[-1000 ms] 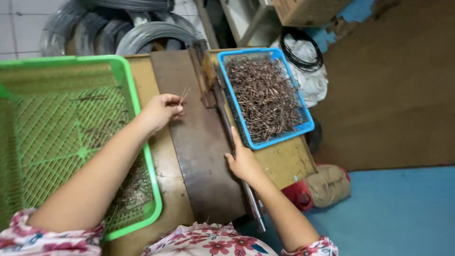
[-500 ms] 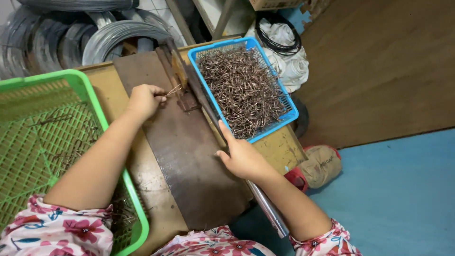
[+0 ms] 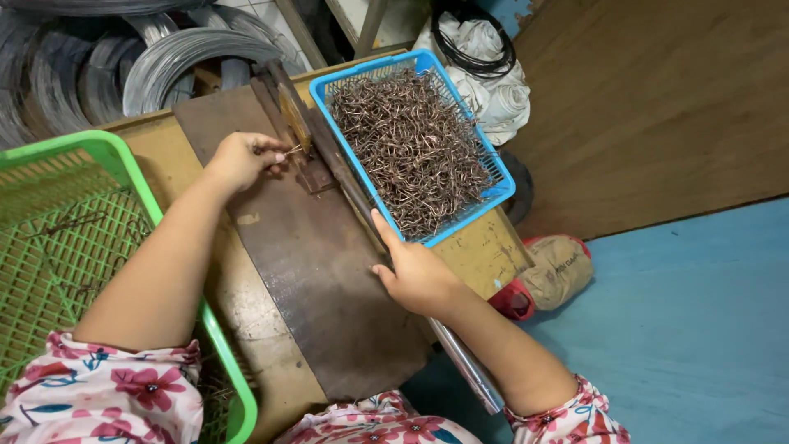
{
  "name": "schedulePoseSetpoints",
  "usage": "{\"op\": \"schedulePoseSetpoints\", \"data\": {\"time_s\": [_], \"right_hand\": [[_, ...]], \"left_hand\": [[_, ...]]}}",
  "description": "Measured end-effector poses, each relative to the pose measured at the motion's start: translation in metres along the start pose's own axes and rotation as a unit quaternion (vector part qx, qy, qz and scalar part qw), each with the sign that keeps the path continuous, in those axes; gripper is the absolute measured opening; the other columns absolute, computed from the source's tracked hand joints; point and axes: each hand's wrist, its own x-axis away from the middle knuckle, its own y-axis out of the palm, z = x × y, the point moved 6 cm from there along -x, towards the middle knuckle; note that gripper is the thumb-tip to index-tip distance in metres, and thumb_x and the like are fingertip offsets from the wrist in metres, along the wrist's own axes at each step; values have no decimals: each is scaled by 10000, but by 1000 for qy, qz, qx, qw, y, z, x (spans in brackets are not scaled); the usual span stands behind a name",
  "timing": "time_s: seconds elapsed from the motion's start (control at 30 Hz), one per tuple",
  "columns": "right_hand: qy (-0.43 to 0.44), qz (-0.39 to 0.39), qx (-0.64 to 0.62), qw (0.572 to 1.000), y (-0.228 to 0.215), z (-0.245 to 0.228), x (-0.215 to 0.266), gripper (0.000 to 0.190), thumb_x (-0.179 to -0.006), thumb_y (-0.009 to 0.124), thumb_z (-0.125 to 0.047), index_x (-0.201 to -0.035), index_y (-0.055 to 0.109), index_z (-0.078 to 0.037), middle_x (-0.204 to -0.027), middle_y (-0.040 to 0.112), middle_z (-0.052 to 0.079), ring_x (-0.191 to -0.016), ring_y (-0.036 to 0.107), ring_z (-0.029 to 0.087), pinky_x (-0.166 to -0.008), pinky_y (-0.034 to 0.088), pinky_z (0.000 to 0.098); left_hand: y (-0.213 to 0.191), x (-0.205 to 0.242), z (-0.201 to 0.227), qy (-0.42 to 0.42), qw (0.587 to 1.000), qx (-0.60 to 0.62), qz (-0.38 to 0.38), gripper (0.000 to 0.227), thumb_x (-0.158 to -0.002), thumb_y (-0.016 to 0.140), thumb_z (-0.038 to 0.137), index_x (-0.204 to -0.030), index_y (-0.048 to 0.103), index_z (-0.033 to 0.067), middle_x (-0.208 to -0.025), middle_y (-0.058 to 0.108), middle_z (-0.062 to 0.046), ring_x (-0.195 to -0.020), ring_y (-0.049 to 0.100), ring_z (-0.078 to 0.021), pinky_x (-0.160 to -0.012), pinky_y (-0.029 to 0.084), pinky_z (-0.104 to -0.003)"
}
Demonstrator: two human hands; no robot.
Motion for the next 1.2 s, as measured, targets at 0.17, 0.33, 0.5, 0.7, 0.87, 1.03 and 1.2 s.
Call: {"op": "schedulePoseSetpoints", "data": {"time_s": [0.17, 0.33, 0.5, 0.7, 0.87, 1.03, 1.2], "right_hand": [[20, -10, -2, 1000, 3, 2, -2, 855, -1060, 581, -272, -1765, 98, -266, -1305, 704, 331, -1278, 663, 522, -1080, 534, 628], [19, -11, -11, 1000, 3, -1, 2, 839, -1064, 568, -257, -1765, 108, -272, -1299, 701, 338, -1269, 660, 534, -1080, 531, 634], [13, -3, -9, 1000, 14, 3, -5, 848, -1067, 559, -239, -1768, 82, -262, -1286, 706, 323, -1251, 676, 517, -1057, 554, 610], [9, 14, -36, 999, 19, -3, -5, 833, -1052, 567, -205, -1762, 134, -238, -1304, 693, 352, -1229, 674, 549, -1032, 555, 633], [10, 33, -39, 999, 28, 1, -10, 832, -1055, 560, -194, -1764, 128, -240, -1289, 693, 371, -1206, 680, 562, -1028, 556, 638], [16, 44, -46, 998, 28, 1, -13, 827, -1054, 545, -191, -1763, 120, -222, -1272, 702, 381, -1191, 689, 567, -1023, 557, 642], [31, 50, -33, 998, 39, 13, -22, 803, -1058, 545, -221, -1757, 151, -181, -1257, 716, 375, -1186, 699, 560, -1032, 553, 641]], "left_hand": [[9, -28, -10, 16, 1000, -3, -8, 261, -997, 757, -5, -1254, 766, 38, -978, 794, -161, -730, 755, -158, -634, 658, -271], [6, -44, -28, 18, 1000, -2, -17, 255, -991, 761, -3, -1240, 772, 50, -957, 797, -151, -721, 754, -134, -633, 657, -249], [3, -45, -29, 15, 1000, -12, -18, 267, -996, 762, -9, -1261, 760, 27, -984, 796, -184, -736, 751, -146, -657, 664, -266], [7, -37, -22, 10, 1000, 9, -8, 253, -996, 751, -19, -1247, 761, 10, -967, 796, -198, -711, 749, -144, -638, 676, -272], [10, -28, -11, 4, 1000, 21, -8, 278, -992, 747, -20, -1269, 742, 8, -985, 794, -172, -716, 741, -120, -648, 681, -265], [3, -34, -10, 49, 967, -246, 38, 443, -921, 897, 277, -1324, 739, 187, -971, 823, -12, -914, 782, -168, -831, 620, -387], [65, 57, 124, 158, 881, -410, 177, 601, -862, 630, 77, -1430, 454, -3, -1527, 306, -253, -1390, 213, -439, -1196, 134, -605]]}}
